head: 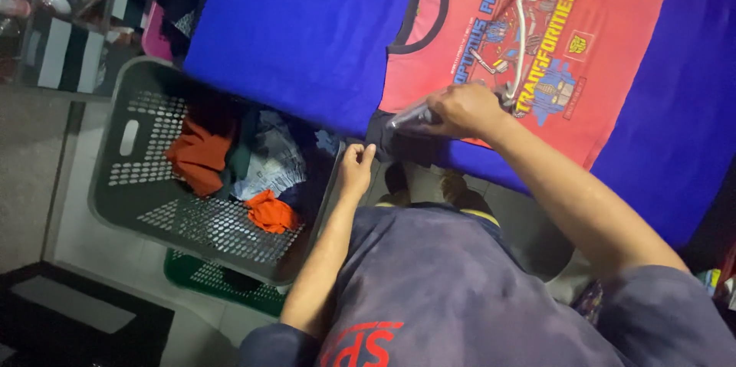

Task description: Ironing a red t-shirt on a blue ironing board.

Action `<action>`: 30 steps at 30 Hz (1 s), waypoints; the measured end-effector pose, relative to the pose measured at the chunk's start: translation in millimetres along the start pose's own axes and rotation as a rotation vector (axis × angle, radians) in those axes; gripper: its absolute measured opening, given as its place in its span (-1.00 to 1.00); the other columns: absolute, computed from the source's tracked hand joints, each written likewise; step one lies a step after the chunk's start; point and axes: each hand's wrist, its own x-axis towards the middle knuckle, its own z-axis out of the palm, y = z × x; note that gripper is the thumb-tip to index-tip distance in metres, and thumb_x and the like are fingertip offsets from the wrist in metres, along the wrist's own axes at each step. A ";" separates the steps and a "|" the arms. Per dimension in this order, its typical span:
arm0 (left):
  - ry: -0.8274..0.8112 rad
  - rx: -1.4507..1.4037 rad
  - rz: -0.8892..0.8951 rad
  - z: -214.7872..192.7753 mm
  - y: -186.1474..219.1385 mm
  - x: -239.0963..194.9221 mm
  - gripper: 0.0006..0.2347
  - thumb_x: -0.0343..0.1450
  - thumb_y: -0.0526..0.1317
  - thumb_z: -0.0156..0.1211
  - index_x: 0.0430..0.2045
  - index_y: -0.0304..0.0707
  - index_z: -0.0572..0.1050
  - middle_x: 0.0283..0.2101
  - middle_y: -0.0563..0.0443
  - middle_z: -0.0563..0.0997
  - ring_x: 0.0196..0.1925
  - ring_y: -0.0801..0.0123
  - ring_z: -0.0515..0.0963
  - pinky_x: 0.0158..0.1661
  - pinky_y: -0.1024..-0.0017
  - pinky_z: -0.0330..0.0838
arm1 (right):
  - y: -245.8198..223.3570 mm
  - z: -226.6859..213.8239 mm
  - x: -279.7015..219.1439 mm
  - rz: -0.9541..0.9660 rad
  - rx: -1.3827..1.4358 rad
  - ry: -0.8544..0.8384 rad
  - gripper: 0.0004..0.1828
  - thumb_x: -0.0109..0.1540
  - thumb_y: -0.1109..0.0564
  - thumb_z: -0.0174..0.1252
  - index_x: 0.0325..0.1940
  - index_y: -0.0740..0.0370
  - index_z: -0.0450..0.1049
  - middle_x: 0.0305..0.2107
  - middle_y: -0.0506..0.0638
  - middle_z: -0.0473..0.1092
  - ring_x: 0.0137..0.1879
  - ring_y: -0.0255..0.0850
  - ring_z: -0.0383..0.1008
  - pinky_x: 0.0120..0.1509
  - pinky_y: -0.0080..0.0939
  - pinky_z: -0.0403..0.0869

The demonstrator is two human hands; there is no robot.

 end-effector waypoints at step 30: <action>-0.052 -0.258 -0.201 -41.9 26.3 -13.2 -0.72 0.46 -0.17 0.27 -0.09 -0.44 0.58 -0.33 0.05 0.66 -0.40 0.51 0.64 -0.30 0.51 0.51 | -30.3 36.2 14.0 -0.016 -0.062 0.050 -0.45 0.12 -0.36 0.27 -0.34 0.19 0.48 -0.60 0.13 0.47 -0.46 0.08 0.56 -0.38 0.12 0.53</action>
